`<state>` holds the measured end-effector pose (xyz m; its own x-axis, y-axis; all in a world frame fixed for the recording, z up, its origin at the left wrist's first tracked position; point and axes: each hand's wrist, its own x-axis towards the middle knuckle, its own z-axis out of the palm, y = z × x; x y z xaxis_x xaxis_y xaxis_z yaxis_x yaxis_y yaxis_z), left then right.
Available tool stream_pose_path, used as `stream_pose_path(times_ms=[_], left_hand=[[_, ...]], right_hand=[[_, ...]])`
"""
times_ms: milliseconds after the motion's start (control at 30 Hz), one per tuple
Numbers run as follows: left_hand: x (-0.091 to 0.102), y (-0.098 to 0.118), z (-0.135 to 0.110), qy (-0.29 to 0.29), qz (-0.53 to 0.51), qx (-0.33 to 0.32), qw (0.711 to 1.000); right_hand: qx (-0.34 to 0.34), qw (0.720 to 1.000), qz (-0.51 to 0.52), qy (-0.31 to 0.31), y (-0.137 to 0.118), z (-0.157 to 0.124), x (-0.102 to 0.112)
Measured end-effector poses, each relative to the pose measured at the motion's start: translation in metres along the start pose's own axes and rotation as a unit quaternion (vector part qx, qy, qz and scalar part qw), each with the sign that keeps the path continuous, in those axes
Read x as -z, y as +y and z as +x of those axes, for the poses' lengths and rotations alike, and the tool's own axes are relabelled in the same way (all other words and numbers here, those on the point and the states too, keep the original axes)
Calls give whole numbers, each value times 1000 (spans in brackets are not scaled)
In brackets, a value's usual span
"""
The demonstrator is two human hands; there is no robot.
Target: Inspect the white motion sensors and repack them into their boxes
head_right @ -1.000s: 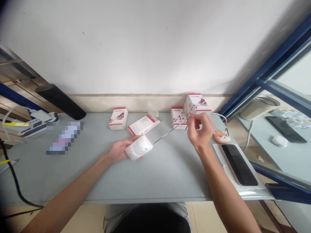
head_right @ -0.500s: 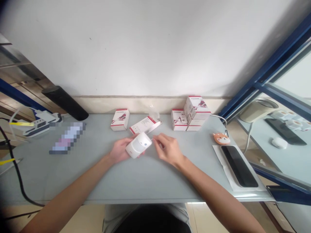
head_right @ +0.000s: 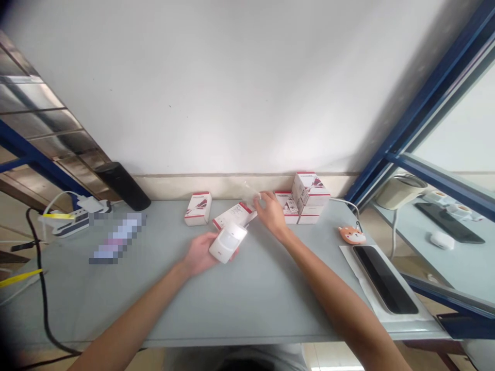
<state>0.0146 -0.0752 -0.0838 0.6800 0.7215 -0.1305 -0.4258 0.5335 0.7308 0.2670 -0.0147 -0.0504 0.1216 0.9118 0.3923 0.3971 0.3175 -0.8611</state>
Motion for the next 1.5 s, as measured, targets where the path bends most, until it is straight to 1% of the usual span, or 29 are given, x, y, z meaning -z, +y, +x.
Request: stream_pose_path(times_ms=[67, 167, 233, 267, 333, 367, 400, 433, 533, 633, 767, 867, 967, 1100, 1200, 1500], left_hand=[[-1, 0, -1, 6, 0, -9, 1000], [-4, -1, -2, 16, -3, -29, 999], [-5, -2, 0, 21, -9, -40, 999], [-6, -3, 1, 23, -12, -42, 999], [-6, -6, 2, 25, -16, -39, 999], [-5, -8, 3, 26, -17, -34, 999], [-5, -10, 3, 26, -16, -28, 999], [-5, -12, 3, 26, -14, -22, 999], [-7, -14, 1, 27, -2, -9, 1000], [-12, -12, -2, 25, 9, -5, 1000], [-19, -10, -3, 33, 12, -10, 999], [-21, -10, -2, 45, 8, -20, 999], [-20, -11, -1, 54, 7, -28, 998], [-19, -12, 1, 54, 13, -33, 998], [-18, -12, 1, 59, 23, -41, 997], [-18, -8, -3, 96, 98, -86, 987]], right_hand=[[-2, 999, 34, 17, -5, 1, 5], [-21, 995, 94, 38, -14, -8, 21], [-73, 979, 187, 36, -17, -17, 30], [-115, 960, 253, 31, -18, -21, 34], [-203, 904, 374, 25, -15, -27, 37], [-237, 880, 411, 25, -13, -29, 37], [-257, 867, 426, 28, -10, -31, 37], [-269, 861, 431, 32, -8, -32, 36], [-285, 855, 431, 36, -5, -34, 34], [-296, 853, 431, 19, -7, -36, 31], [-304, 851, 429, 3, -13, -41, 26], [-318, 848, 424, -13, -18, -45, 21], [-320, 843, 430, -52, -24, -49, 16], [-295, 846, 426, -125, -30, -58, 9], [-289, 847, 420, -150, -32, -64, 7], [-288, 830, 423, -220, -33, -72, 1]])
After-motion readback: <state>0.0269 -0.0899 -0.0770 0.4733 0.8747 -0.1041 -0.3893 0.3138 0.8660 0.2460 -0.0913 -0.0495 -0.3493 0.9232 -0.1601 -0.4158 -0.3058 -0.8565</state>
